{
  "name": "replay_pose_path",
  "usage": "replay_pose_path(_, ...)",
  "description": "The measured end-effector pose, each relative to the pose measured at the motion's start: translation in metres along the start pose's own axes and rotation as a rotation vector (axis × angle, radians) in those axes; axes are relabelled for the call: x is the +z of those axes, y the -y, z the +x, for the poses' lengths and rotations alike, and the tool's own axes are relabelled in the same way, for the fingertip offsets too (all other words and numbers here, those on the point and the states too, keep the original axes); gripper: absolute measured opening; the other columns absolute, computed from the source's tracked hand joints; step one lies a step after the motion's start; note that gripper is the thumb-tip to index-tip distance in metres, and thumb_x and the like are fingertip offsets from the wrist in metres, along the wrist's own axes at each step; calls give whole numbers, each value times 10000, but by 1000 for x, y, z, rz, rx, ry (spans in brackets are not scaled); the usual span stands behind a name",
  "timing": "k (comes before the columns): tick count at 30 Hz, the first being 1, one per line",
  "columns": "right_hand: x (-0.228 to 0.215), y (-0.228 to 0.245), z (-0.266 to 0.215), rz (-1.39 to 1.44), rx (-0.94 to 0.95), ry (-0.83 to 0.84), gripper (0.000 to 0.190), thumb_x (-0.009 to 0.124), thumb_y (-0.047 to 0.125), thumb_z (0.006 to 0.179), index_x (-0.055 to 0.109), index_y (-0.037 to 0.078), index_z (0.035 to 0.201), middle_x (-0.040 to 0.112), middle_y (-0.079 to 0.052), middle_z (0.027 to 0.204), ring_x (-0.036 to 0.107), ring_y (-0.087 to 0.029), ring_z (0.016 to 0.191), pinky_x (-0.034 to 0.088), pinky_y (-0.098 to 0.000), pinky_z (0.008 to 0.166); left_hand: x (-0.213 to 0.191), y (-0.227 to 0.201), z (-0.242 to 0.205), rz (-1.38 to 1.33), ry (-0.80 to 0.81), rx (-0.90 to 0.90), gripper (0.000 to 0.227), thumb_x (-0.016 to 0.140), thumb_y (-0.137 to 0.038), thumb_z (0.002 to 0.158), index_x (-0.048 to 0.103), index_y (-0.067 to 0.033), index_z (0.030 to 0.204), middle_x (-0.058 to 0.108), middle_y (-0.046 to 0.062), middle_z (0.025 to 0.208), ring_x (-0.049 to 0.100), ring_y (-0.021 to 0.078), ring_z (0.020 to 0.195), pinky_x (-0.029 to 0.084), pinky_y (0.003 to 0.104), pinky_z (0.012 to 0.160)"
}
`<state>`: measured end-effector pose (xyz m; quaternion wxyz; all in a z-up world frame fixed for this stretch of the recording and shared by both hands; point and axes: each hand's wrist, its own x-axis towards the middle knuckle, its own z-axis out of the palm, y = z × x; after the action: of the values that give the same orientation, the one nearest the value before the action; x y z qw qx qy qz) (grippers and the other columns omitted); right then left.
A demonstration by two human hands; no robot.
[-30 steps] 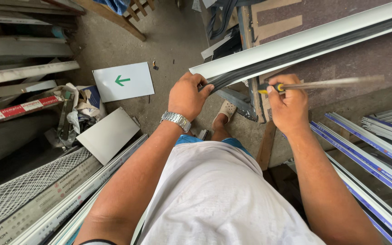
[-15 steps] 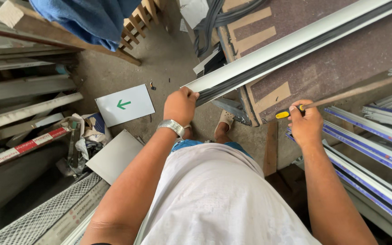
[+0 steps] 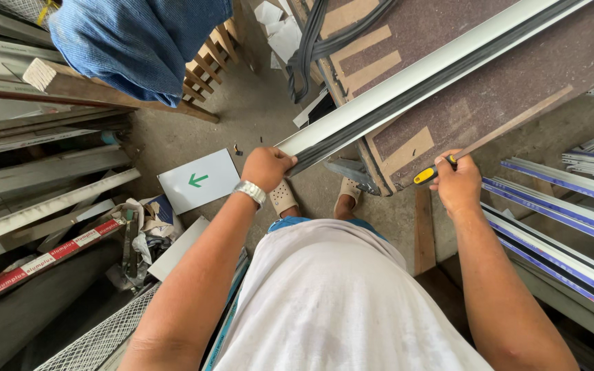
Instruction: The person uses a screwdriver to press a black rubber seal into the groove of a long white aluminum profile. They work along the length of the profile, repositioning it on the workbench as needed to continue seating the seal.
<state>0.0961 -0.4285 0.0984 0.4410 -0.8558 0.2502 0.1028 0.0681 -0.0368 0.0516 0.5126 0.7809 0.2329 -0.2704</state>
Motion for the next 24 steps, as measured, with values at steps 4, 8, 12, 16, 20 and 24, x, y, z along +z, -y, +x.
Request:
replay_pose_path(4, 2, 2, -2, 19, -25, 5, 90, 658, 122, 996, 628, 72, 1064, 615, -24, 889, 586, -85, 657, 546, -275, 536, 10, -4, -17, 151, -145, 79, 264, 734, -314, 867, 791, -57, 883, 757, 157, 839, 726, 306, 780, 560, 407, 759)
replay_pose_path(8, -1, 5, -1, -76, -63, 17, 98, 665, 120, 994, 628, 61, 1064, 624, -45, 833, 588, -102, 609, 524, -287, 520, 13, -14, -23, 210, -152, 3, 253, 702, -314, 896, 777, -76, 937, 758, 163, 841, 738, 318, 822, 563, 419, 797)
replay_pose_path(12, 1, 1, 9, -59, -2, 36, 127, 678, 134, 971, 625, 38, 1036, 642, -41, 815, 579, -107, 569, 512, -302, 484, 10, -23, -29, 212, -175, -5, 235, 699, -298, 884, 785, -88, 945, 760, 159, 857, 740, 320, 824, 570, 420, 800)
replay_pose_path(16, 3, -13, 33, 117, 141, 90, 171, 672, 185, 986, 612, 34, 1038, 618, -56, 792, 562, -113, 553, 492, -302, 464, 13, -23, -28, 211, -196, 6, 232, 720, -296, 858, 801, -91, 927, 756, 151, 874, 727, 330, 838, 563, 419, 799)
replay_pose_path(20, 7, -12, 59, 191, 170, 145, 208, 674, 201, 979, 596, 15, 1025, 640, -47, 804, 587, -103, 573, 512, -290, 471, 15, -20, -18, 247, -165, -42, 270, 735, -325, 851, 802, -83, 951, 761, 160, 872, 729, 332, 830, 561, 416, 810)
replay_pose_path(24, 1, 11, 72, -86, 117, 201, 332, 703, 281, 958, 580, -26, 989, 656, -129, 766, 623, -179, 572, 520, -336, 478, 13, -22, -12, 278, -114, -86, 282, 720, -338, 863, 802, -90, 971, 771, 161, 871, 738, 332, 808, 567, 420, 799)
